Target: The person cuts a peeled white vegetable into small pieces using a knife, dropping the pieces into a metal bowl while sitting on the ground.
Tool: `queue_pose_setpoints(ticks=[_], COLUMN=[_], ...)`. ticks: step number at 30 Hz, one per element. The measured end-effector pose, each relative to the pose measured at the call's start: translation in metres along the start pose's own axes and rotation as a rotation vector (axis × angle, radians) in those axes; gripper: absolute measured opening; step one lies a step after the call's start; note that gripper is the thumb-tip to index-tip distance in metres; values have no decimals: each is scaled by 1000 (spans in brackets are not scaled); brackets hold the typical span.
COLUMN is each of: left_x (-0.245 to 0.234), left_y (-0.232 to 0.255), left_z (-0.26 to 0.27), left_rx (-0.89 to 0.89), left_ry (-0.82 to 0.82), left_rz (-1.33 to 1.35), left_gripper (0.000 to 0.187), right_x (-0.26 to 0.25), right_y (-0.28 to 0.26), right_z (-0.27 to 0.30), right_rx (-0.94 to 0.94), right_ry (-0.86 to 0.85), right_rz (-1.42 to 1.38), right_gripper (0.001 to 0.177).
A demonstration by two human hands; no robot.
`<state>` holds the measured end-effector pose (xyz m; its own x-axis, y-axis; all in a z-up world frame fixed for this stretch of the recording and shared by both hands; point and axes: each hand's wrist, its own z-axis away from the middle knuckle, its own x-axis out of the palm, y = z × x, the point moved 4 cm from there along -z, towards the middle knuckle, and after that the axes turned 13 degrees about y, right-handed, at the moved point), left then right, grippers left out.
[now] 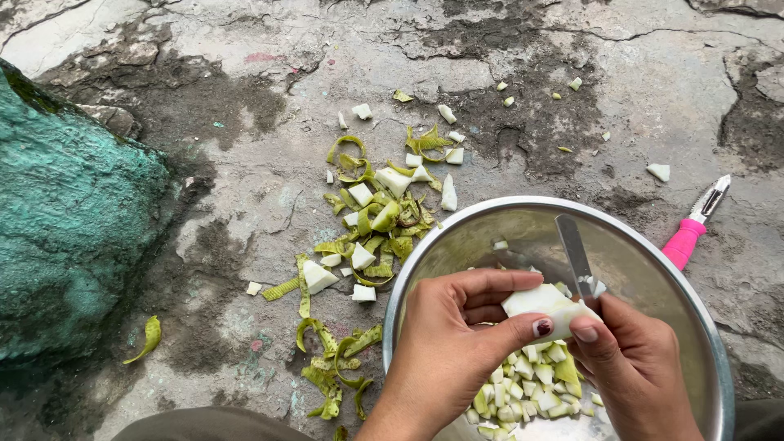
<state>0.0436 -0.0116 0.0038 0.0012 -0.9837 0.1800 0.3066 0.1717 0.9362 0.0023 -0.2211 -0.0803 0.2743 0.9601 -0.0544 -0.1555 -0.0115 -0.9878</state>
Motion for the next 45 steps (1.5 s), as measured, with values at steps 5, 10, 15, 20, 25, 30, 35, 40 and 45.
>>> queue_pose_setpoints(ticks=[5, 10, 15, 20, 25, 30, 35, 40, 45], left_x=[1, -4, -5, -1, -3, -2, -7, -4, -5], left_y=[-7, -2, 5, 4, -5, -16, -28, -32, -16], left_z=[-2, -6, -7, -5, -6, -9, -10, -12, -9], left_rx=[-62, -62, -145, -118, -196, -228, -359, -296, -309], left_ry=[-8, 68, 86, -5, 35, 56, 66, 62, 86], left_rz=[107, 83, 74, 6, 47, 21, 174, 162, 221], left_gripper=[40, 40, 49, 46, 31, 31, 53, 51, 41], right_x=[9, -2, 0, 7, 6, 19, 22, 7, 11], right_y=[6, 30, 8, 2, 10, -19, -38, -7, 2], right_z=[6, 0, -6, -6, -6, -5, -6, -7, -7], right_rx=[-78, 65, 262, 224, 202, 53, -138, 79, 150], right_ry=[1, 4, 235, 250, 198, 180, 197, 187, 103], right_rz=[-92, -282, 105, 176, 270, 680, 557, 575, 388], right_gripper=[36, 42, 63, 69, 63, 39, 33, 27, 30])
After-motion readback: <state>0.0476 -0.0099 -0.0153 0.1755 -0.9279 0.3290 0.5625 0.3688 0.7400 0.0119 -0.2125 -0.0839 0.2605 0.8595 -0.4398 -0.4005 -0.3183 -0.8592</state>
